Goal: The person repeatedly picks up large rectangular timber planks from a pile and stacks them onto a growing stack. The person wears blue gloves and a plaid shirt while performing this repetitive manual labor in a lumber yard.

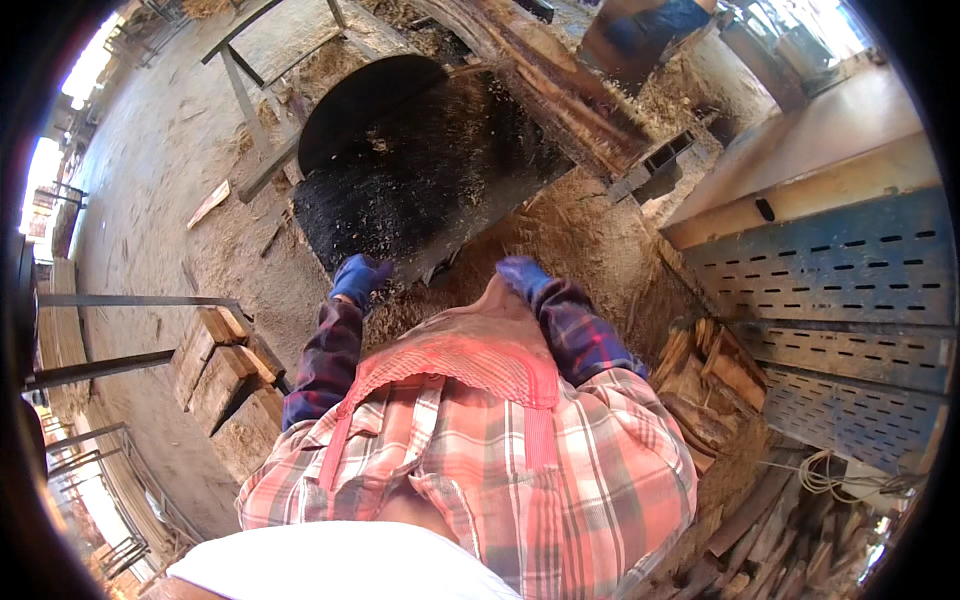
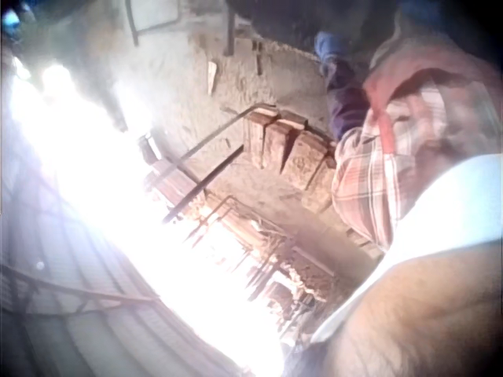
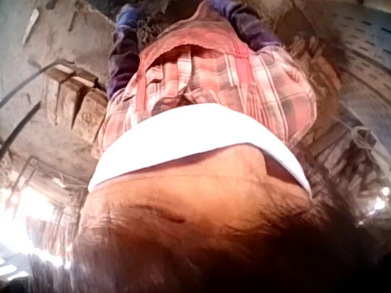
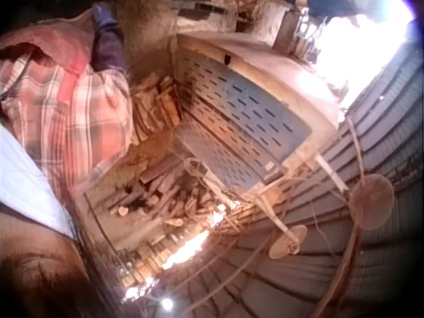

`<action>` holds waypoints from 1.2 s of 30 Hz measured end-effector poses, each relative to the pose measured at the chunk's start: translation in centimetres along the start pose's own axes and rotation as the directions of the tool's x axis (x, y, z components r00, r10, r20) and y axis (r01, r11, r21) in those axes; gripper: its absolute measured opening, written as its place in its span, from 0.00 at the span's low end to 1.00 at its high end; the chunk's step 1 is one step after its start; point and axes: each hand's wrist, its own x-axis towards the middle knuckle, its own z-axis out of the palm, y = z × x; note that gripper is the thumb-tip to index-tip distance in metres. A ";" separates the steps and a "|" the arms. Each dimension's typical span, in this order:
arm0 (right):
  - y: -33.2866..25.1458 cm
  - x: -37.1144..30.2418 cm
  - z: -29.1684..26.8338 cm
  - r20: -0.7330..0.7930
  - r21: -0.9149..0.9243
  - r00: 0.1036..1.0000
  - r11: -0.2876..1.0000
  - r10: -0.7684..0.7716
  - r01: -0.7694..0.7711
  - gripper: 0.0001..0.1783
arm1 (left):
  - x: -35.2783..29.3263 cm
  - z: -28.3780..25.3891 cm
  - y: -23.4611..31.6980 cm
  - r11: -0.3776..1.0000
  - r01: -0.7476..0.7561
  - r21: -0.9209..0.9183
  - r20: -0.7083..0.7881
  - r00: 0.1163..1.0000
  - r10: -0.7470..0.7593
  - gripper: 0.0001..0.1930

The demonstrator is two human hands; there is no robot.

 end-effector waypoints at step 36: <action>-19.7 12.9 -46.2 -0.079 0.308 0.967 0.929 0.241 -0.206 0.22 | 12.4 5.4 21.6 0.667 -0.048 -0.743 0.212 0.929 0.304 0.16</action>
